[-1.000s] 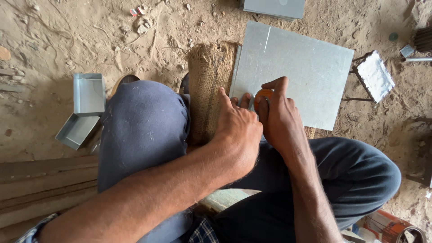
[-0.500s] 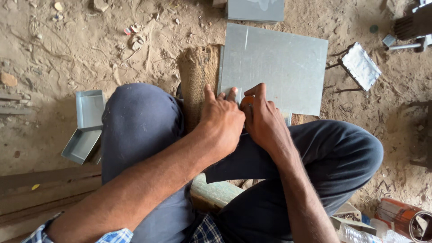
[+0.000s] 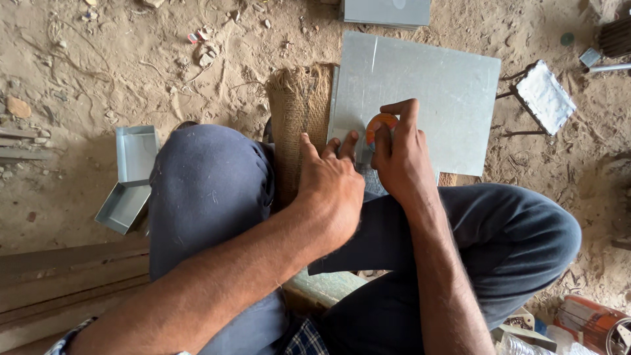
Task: The person sits on the ground and uses a handheld sanding disc to smooth the surface of rectangular metal sheets. They repeatedly rub the disc over the sheet, flip the sheet, and continue smoothing different areas.
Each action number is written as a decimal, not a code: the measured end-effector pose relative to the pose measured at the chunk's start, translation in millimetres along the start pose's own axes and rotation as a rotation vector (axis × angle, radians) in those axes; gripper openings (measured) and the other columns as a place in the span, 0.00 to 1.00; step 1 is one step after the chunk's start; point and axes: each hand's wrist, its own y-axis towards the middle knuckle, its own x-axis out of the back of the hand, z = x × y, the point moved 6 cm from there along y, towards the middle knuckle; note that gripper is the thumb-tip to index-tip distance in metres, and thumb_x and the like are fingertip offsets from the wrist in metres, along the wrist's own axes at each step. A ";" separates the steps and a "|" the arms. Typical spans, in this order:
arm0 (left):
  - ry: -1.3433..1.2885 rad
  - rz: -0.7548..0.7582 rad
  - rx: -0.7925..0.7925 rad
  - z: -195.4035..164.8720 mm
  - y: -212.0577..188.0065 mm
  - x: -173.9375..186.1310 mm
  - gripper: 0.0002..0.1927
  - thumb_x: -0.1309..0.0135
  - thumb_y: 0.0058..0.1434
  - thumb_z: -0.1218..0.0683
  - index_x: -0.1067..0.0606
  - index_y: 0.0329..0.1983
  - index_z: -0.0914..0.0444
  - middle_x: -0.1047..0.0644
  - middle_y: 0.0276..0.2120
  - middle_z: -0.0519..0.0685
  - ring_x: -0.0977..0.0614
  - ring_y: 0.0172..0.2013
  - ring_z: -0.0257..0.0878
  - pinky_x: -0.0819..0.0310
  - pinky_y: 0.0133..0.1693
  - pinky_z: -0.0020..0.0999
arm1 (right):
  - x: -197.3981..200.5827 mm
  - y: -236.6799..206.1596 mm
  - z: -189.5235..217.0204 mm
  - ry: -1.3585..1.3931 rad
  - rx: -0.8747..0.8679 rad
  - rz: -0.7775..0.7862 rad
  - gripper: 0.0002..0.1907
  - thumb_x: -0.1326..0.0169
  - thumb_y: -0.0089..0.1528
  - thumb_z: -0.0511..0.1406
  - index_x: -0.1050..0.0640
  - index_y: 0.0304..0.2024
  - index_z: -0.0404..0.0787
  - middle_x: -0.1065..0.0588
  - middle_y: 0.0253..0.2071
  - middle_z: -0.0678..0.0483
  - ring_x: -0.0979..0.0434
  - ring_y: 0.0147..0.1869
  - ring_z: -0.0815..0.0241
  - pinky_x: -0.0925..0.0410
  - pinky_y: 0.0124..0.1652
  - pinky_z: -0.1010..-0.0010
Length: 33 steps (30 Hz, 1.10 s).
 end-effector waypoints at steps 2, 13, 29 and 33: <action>0.004 0.030 -0.002 1.3 -1.3 1.8 0.38 0.32 0.54 0.48 0.30 0.67 0.64 0.62 0.78 0.59 0.50 0.75 0.55 0.60 0.66 0.74 | -1.5 1.9 1.0 -0.011 0.037 -0.003 0.14 0.54 0.70 0.26 0.39 0.57 0.32 0.20 0.34 0.38 0.17 0.28 0.47 0.27 0.26 0.59; -0.013 0.031 0.005 2.7 -3.0 8.7 0.50 0.28 0.50 0.44 0.39 0.72 0.64 0.62 0.77 0.61 0.52 0.74 0.56 0.61 0.64 0.77 | -4.3 -12.1 12.5 -0.139 0.107 0.140 0.15 0.53 0.68 0.27 0.40 0.54 0.29 0.20 0.36 0.39 0.17 0.33 0.43 0.26 0.32 0.57; 0.019 0.036 0.029 -3.1 -2.3 3.1 0.45 0.29 0.51 0.48 0.34 0.71 0.64 0.62 0.78 0.60 0.51 0.75 0.55 0.58 0.66 0.74 | -3.8 -3.9 9.5 -0.044 0.131 -0.018 0.13 0.53 0.71 0.26 0.38 0.56 0.31 0.20 0.35 0.41 0.18 0.34 0.43 0.28 0.33 0.56; 0.057 0.016 0.035 -2.1 -2.1 2.8 0.45 0.30 0.52 0.47 0.35 0.71 0.64 0.63 0.78 0.59 0.50 0.74 0.56 0.57 0.66 0.74 | -2.3 -13.5 9.5 -0.032 0.122 0.074 0.13 0.54 0.71 0.27 0.40 0.55 0.30 0.21 0.34 0.43 0.18 0.31 0.45 0.27 0.31 0.57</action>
